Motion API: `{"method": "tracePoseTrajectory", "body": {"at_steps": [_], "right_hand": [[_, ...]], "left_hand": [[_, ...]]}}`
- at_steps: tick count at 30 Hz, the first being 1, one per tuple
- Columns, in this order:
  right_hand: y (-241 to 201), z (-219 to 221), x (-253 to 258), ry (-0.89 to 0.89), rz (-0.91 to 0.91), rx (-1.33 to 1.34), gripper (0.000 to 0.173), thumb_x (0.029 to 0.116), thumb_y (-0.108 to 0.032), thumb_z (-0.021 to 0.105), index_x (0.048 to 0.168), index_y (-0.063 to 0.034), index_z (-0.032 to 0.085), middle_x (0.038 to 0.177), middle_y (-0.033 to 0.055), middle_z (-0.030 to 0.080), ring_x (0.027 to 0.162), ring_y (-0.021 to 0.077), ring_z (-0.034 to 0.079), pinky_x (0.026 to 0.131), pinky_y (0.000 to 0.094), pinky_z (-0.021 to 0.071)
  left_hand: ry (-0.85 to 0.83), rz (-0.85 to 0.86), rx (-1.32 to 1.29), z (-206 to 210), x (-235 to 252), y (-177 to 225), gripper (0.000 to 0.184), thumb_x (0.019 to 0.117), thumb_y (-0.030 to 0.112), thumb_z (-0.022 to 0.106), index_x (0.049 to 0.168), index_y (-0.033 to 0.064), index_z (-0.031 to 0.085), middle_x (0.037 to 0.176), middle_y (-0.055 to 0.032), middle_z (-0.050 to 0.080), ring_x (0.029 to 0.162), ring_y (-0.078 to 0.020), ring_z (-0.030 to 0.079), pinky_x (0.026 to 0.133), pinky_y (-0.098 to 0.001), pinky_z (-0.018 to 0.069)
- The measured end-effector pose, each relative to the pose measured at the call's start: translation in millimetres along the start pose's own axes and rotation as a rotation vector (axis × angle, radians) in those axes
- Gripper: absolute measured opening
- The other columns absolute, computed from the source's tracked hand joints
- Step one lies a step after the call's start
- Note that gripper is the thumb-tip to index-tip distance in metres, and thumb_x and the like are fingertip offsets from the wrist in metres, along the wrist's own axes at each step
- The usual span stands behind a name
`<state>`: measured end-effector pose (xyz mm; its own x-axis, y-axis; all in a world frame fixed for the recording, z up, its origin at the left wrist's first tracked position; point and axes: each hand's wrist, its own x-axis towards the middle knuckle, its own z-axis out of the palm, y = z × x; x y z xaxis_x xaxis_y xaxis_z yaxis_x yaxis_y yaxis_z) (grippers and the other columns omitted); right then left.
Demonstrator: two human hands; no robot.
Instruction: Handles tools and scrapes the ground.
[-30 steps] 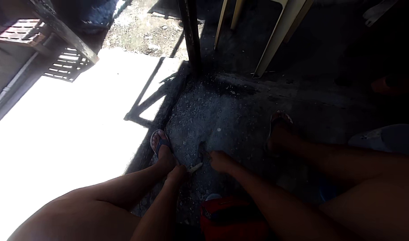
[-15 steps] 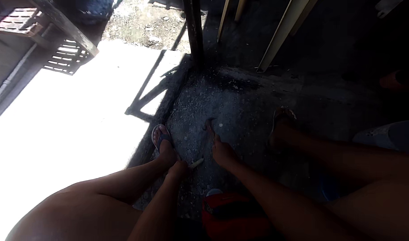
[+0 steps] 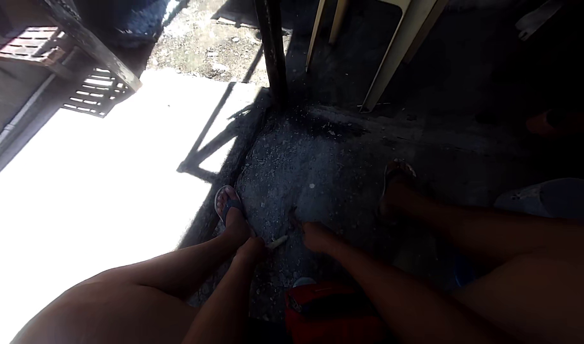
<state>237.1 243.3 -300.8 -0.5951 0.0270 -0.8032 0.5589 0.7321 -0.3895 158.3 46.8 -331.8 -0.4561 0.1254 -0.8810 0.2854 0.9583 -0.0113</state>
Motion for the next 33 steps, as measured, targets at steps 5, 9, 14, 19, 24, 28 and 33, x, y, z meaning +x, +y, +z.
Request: {"method": "tracePoseTrajectory", "body": {"at_steps": [5, 9, 14, 19, 24, 28, 33], "right_hand": [[-10, 5, -1, 0.242, 0.027, 0.106, 0.051, 0.1096, -0.022, 0.046, 0.156, -0.0045, 0.033, 0.111, 0.0216, 0.069, 0.106, 0.0373, 0.071, 0.09, 0.0526, 0.0581], [-6, -1, -1, -0.009, -0.021, 0.032, 0.035, 0.1084, -0.019, 0.046, 0.137, 0.0002, 0.053, 0.109, 0.0205, 0.066, 0.09, 0.0294, 0.069, 0.08, 0.046, 0.0572], [-15, -3, 1, 0.289, 0.007, 0.151, 0.044, 0.1105, -0.022, 0.044, 0.151, -0.0035, 0.04, 0.112, 0.0215, 0.069, 0.107, 0.037, 0.071, 0.091, 0.0536, 0.0574], [1, -1, -1, -0.046, 0.056, 0.073, 0.03, 0.1079, -0.021, 0.045, 0.127, 0.0003, 0.056, 0.093, 0.0137, 0.062, 0.074, 0.0202, 0.064, 0.069, 0.0368, 0.0544], [-10, 2, 2, 0.268, 0.013, 0.141, 0.047, 0.1107, -0.022, 0.044, 0.153, -0.0037, 0.037, 0.112, 0.0221, 0.069, 0.107, 0.0372, 0.071, 0.091, 0.0534, 0.0575], [-7, 2, -2, -0.008, 0.017, 0.058, 0.031, 0.108, -0.019, 0.046, 0.13, 0.0016, 0.051, 0.095, 0.0154, 0.063, 0.078, 0.0231, 0.067, 0.072, 0.039, 0.0558], [-9, -7, 6, 0.202, 0.054, 0.136, 0.039, 0.1089, -0.021, 0.047, 0.142, -0.0006, 0.049, 0.115, 0.0219, 0.069, 0.105, 0.0348, 0.071, 0.09, 0.0516, 0.0574]], "left_hand": [[-0.007, 0.001, -0.02, 5, 0, -3, 0.041, 0.1059, 0.037, 0.054, 0.123, 0.001, 0.062, 0.12, -0.0217, 0.067, 0.105, -0.035, 0.07, 0.09, -0.0572, 0.0556], [0.001, 0.002, -0.001, 1, 0, -2, 0.044, 0.1062, 0.041, 0.054, 0.122, 0.0008, 0.062, 0.119, -0.021, 0.067, 0.103, -0.0345, 0.07, 0.089, -0.0563, 0.0563], [-0.001, 0.021, -0.006, 4, -3, -2, 0.04, 0.1052, 0.036, 0.055, 0.123, 0.0003, 0.063, 0.121, -0.023, 0.066, 0.105, -0.0363, 0.069, 0.09, -0.0582, 0.0555], [-0.006, 0.013, -0.005, 4, 0, -6, 0.044, 0.1055, 0.039, 0.055, 0.124, -0.0002, 0.063, 0.122, -0.0229, 0.067, 0.107, -0.037, 0.07, 0.091, -0.059, 0.0555], [-0.027, 0.006, 0.013, 3, -2, -3, 0.044, 0.1067, 0.039, 0.053, 0.124, -0.0001, 0.061, 0.12, -0.022, 0.067, 0.104, -0.0348, 0.07, 0.09, -0.0565, 0.0557], [-0.016, 0.005, 0.013, 2, -1, -6, 0.045, 0.1058, 0.04, 0.054, 0.125, 0.0002, 0.062, 0.122, -0.0224, 0.066, 0.108, -0.0365, 0.069, 0.092, -0.0588, 0.0551], [-0.016, 0.0, 0.008, -1, -2, -2, 0.043, 0.1056, 0.041, 0.054, 0.124, 0.0022, 0.062, 0.118, -0.0206, 0.067, 0.102, -0.0344, 0.07, 0.089, -0.057, 0.0557]]}}
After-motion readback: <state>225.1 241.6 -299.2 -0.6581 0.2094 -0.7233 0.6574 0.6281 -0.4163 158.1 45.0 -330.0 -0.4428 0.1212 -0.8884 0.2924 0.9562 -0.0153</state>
